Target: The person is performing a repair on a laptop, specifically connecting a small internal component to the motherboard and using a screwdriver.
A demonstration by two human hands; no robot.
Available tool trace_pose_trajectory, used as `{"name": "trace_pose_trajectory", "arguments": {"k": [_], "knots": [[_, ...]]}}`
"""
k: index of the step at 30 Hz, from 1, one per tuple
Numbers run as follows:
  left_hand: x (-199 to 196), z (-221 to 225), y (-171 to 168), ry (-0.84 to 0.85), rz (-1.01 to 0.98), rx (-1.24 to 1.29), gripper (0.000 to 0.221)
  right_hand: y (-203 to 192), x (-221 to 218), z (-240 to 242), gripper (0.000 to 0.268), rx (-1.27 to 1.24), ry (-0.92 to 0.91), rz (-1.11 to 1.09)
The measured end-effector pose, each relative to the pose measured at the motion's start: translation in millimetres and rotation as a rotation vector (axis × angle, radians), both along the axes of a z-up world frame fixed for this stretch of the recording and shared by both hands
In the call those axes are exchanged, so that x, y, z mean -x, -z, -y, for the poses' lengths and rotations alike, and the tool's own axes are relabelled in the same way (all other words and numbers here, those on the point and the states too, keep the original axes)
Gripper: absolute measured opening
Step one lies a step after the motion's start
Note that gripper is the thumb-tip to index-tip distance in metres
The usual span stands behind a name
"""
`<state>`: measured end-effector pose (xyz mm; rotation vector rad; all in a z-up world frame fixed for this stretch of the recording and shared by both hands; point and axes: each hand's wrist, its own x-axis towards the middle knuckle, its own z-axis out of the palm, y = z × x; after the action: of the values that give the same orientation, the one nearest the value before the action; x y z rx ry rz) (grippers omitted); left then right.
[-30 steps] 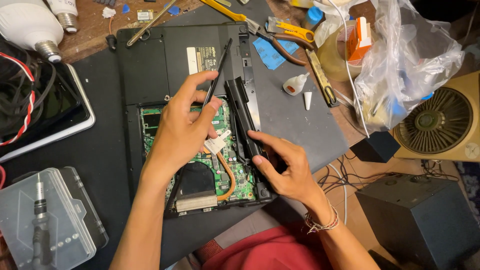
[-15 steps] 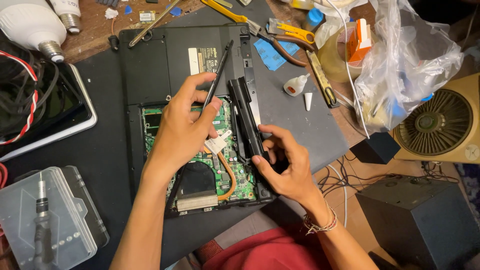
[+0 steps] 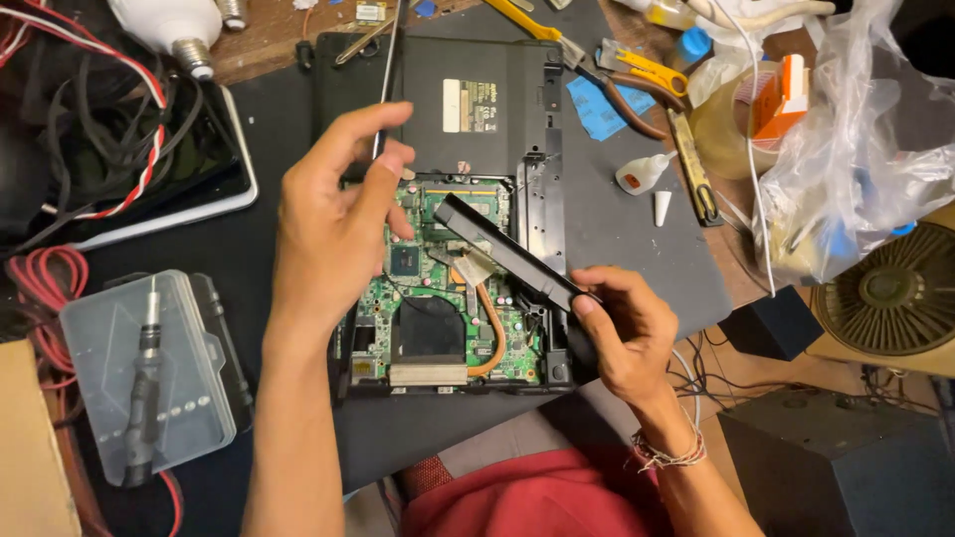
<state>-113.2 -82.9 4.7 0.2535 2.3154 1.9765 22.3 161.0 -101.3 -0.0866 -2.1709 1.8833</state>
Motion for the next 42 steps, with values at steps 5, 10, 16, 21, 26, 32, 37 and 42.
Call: {"name": "trace_pose_trajectory", "arguments": {"k": [5, 10, 16, 21, 26, 32, 37, 42], "knots": [[-65.8, 32.3, 3.5, -0.070, 0.028, 0.042, 0.038, -29.6, -8.3, 11.9, 0.018, -0.113, -0.048, -0.023], [-126.3, 51.8, 5.9, -0.095, 0.090, 0.079, 0.038, -59.5, -23.2, 28.9, 0.016, -0.118, -0.166, -0.016], [-174.1, 64.3, 23.9, -0.185, 0.298, 0.088, 0.040, -82.0, -37.8, 32.8, 0.018, -0.200, -0.345, 0.161], [-203.3, 72.1, 48.6, -0.188, 0.313, 0.150, 0.033, -91.3, -47.3, 28.2, 0.035, -0.434, -0.568, 0.263], [-222.7, 71.8, 61.7, -0.241, 0.250, 0.159, 0.028, -79.7, -68.4, 34.4, 0.027, -0.506, -0.587, 0.272], [-223.6, 62.5, 64.3, -0.327, 0.067, 0.040, 0.019, -76.4, -75.3, 40.6, 0.025, -0.398, -0.563, 0.323], [-223.6, 63.8, 69.3, -0.382, 0.119, -0.045, 0.018, -72.0, -73.6, 38.3, 0.029, -0.245, -0.539, 0.266], [-217.7, 61.1, 61.6, -0.393, 0.125, -0.017, 0.027, -64.4, -70.1, 36.9, 0.030, 0.051, -0.520, 0.306]]}}
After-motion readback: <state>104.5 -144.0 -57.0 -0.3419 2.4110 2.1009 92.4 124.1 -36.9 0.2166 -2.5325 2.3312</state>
